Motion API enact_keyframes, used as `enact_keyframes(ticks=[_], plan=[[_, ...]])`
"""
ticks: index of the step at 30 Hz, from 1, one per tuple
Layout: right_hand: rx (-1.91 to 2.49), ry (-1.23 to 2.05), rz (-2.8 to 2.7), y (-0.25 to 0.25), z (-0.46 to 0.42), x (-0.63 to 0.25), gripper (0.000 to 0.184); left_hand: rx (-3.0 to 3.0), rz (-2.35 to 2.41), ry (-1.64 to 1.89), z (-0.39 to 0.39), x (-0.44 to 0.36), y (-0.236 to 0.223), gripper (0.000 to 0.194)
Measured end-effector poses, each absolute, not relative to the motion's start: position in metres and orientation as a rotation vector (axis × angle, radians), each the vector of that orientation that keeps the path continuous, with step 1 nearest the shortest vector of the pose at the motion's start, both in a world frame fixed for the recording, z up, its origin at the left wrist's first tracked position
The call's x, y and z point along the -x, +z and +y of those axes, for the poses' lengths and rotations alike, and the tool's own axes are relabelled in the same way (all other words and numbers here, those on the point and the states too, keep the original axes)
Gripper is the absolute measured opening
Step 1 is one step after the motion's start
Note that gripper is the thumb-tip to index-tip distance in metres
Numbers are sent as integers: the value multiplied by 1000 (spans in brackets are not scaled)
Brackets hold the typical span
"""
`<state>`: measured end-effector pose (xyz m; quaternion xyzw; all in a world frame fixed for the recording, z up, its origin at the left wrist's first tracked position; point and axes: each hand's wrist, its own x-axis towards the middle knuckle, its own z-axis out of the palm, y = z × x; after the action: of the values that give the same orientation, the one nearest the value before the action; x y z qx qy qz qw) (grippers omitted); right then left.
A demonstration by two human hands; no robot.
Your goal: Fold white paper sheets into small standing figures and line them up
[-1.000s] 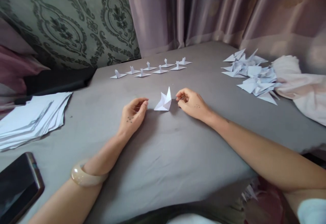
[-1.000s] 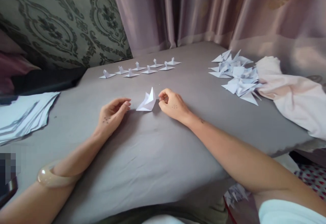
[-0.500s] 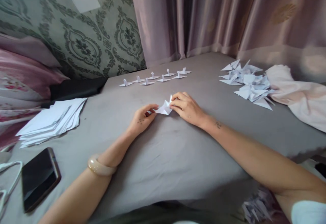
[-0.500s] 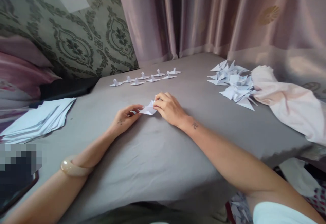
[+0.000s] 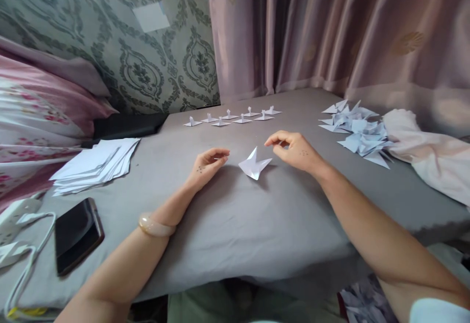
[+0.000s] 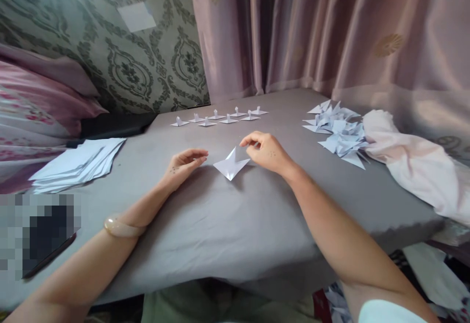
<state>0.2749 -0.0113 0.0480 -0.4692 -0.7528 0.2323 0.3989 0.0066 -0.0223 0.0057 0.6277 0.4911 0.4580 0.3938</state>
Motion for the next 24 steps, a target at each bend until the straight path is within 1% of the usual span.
enact_keyframes(ticks=[4, 6, 8, 10, 13, 15, 17, 21, 24], plan=[[1025, 637, -2352, 56, -24, -287, 23, -1879, 1202, 1042, -25, -9, 4, 22], [1021, 560, -2500, 53, -30, -284, 30, -2051, 1151, 1011, -26, -13, 2, 26], [998, 513, -2575, 45, -32, -277, 34, -2176, 1087, 998, -25, -18, 0, 33], [961, 472, -2593, 37, -32, -270, 28, -2254, 1021, 993, -23, -22, -1, 37], [908, 437, -2537, 30, -28, -261, 17, -2263, 962, 995, -20, -27, 1, 32], [916, 586, -2428, 31, -25, -258, 13, -2179, 966, 999, -19, -29, 6, 26], [954, 890, -2213, 35, -22, -257, 9, -2021, 973, 986, -22, -32, 12, 23], [914, 1529, -1577, 41, -18, -253, 15, -1532, 870, 943, -30, -40, 20, 32], [828, 1781, -1241, 39, -16, -245, 14, -1305, 810, 976, -35, -46, 20, 34]])
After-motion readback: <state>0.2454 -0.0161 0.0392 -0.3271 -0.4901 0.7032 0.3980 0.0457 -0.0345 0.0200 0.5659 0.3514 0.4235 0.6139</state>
